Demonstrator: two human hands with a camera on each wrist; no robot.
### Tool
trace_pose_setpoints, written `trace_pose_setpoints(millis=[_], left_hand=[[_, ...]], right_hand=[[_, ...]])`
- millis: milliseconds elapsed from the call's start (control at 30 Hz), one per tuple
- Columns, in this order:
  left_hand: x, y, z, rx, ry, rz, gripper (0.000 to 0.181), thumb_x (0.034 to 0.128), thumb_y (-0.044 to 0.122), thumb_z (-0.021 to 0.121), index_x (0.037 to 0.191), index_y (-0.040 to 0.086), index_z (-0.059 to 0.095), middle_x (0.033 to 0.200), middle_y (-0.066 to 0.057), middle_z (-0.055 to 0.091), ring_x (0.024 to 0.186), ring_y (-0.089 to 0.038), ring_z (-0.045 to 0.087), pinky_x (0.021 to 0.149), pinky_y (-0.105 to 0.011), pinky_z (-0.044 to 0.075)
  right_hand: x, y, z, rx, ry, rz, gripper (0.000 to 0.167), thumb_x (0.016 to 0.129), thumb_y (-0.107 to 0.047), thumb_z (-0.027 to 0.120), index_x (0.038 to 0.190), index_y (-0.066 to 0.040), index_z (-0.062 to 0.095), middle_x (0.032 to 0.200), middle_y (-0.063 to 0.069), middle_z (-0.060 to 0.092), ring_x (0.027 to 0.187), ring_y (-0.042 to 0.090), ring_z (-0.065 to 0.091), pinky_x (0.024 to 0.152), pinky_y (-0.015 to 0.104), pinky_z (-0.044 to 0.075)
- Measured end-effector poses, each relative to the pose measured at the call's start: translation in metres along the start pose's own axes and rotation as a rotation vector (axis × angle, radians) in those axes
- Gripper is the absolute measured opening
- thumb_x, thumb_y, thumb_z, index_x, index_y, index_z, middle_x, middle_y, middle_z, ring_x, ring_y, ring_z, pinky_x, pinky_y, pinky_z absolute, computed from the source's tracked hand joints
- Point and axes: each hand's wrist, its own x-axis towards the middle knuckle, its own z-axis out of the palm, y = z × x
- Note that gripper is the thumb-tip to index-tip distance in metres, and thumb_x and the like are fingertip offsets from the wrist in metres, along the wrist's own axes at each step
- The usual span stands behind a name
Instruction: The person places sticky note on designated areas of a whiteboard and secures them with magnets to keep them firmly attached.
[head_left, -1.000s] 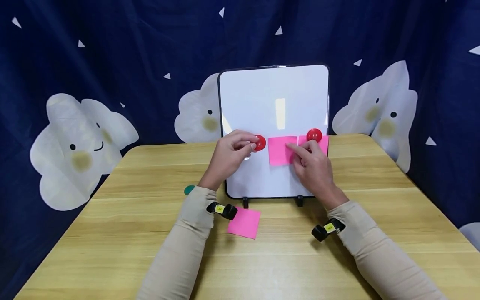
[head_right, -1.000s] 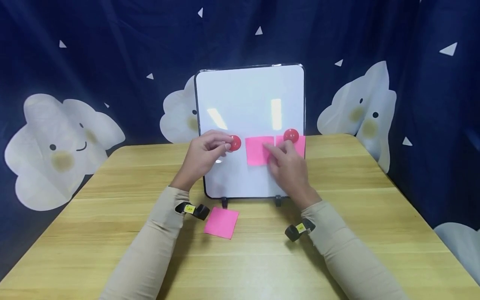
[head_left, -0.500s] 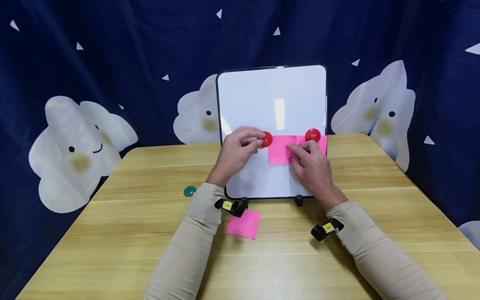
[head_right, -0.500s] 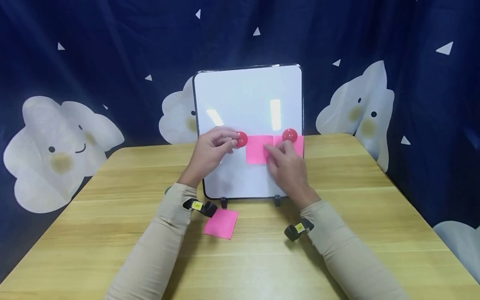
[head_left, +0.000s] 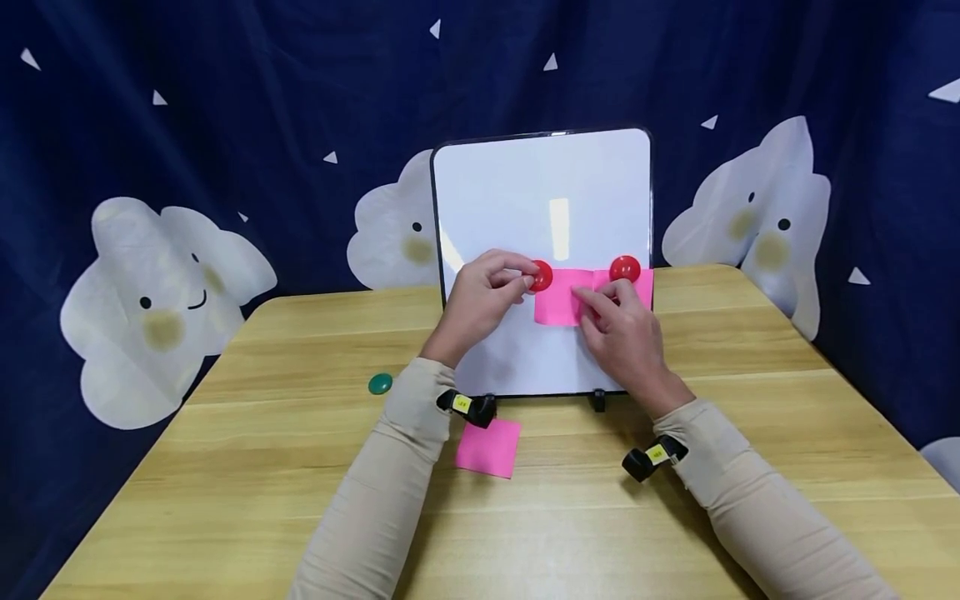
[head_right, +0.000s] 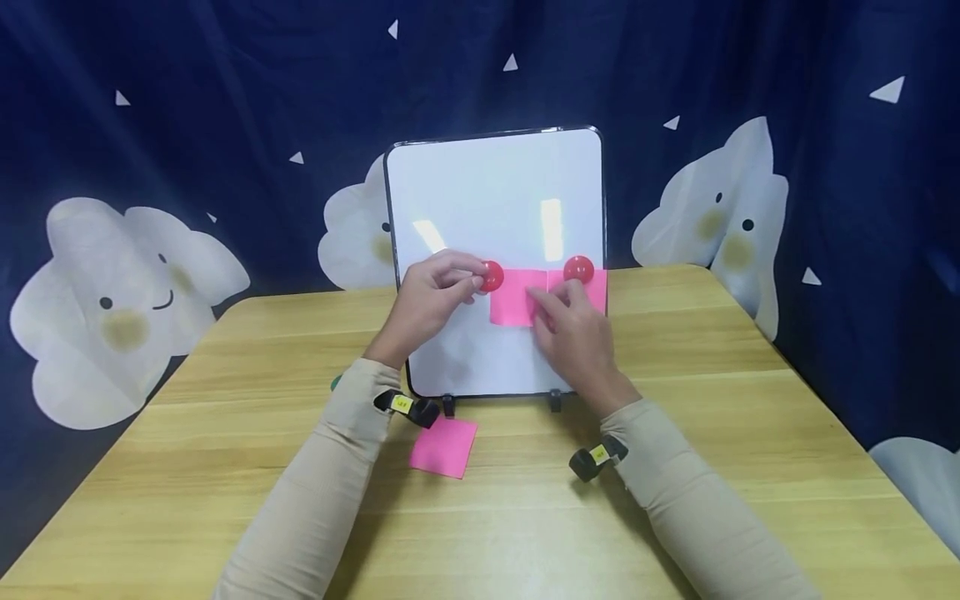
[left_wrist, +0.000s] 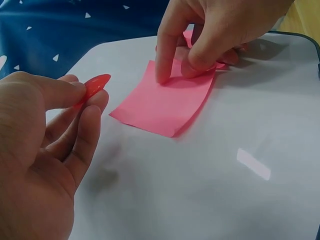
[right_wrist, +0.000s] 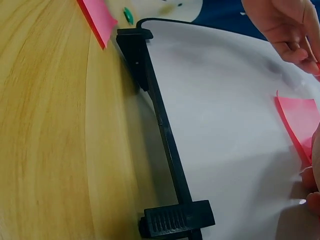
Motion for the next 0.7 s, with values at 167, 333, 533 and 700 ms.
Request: trace_pose_setpoints(millis=[167, 333, 533, 700], left_hand=[[0.004, 0.000, 0.004, 0.012, -0.013, 0.043, 0.014, 0.0958, 0.007, 0.068, 0.107, 0.005, 0.075, 0.115, -0.004, 0.062, 0.087, -0.024, 0.070, 0.077, -0.031, 0.057], [0.009, 0.001, 0.012, 0.057, 0.002, 0.068, 0.012, 0.0948, 0.006, 0.069, 0.104, 0.006, 0.076, 0.113, 0.000, 0.063, 0.084, -0.021, 0.070, 0.074, -0.030, 0.058], [0.014, 0.000, 0.022, 0.069, 0.001, 0.035, 0.013, 0.0940, 0.003, 0.069, 0.105, 0.005, 0.076, 0.111, -0.003, 0.061, 0.081, -0.019, 0.070, 0.072, -0.028, 0.058], [0.015, -0.001, 0.027, 0.093, -0.015, 0.016, 0.016, 0.0934, 0.004, 0.070, 0.108, 0.006, 0.075, 0.111, -0.003, 0.060, 0.084, -0.014, 0.070, 0.072, -0.026, 0.057]], right_hand=[[0.000, 0.001, 0.001, -0.006, 0.002, -0.002, 0.035, 0.084, -0.003, 0.077, 0.118, -0.004, 0.074, 0.094, 0.014, 0.054, 0.073, 0.024, 0.055, 0.058, 0.036, 0.048], [0.001, 0.001, -0.001, -0.002, 0.007, -0.006, 0.034, 0.084, -0.003, 0.076, 0.118, -0.004, 0.073, 0.094, 0.016, 0.054, 0.074, 0.025, 0.055, 0.058, 0.036, 0.048], [0.001, 0.002, 0.000, -0.010, 0.022, -0.008, 0.034, 0.084, -0.002, 0.075, 0.118, -0.003, 0.072, 0.095, 0.017, 0.054, 0.073, 0.027, 0.057, 0.058, 0.037, 0.050], [0.001, 0.002, 0.001, -0.026, 0.011, 0.002, 0.034, 0.085, -0.003, 0.075, 0.119, -0.003, 0.071, 0.095, 0.016, 0.054, 0.070, 0.027, 0.057, 0.057, 0.037, 0.050]])
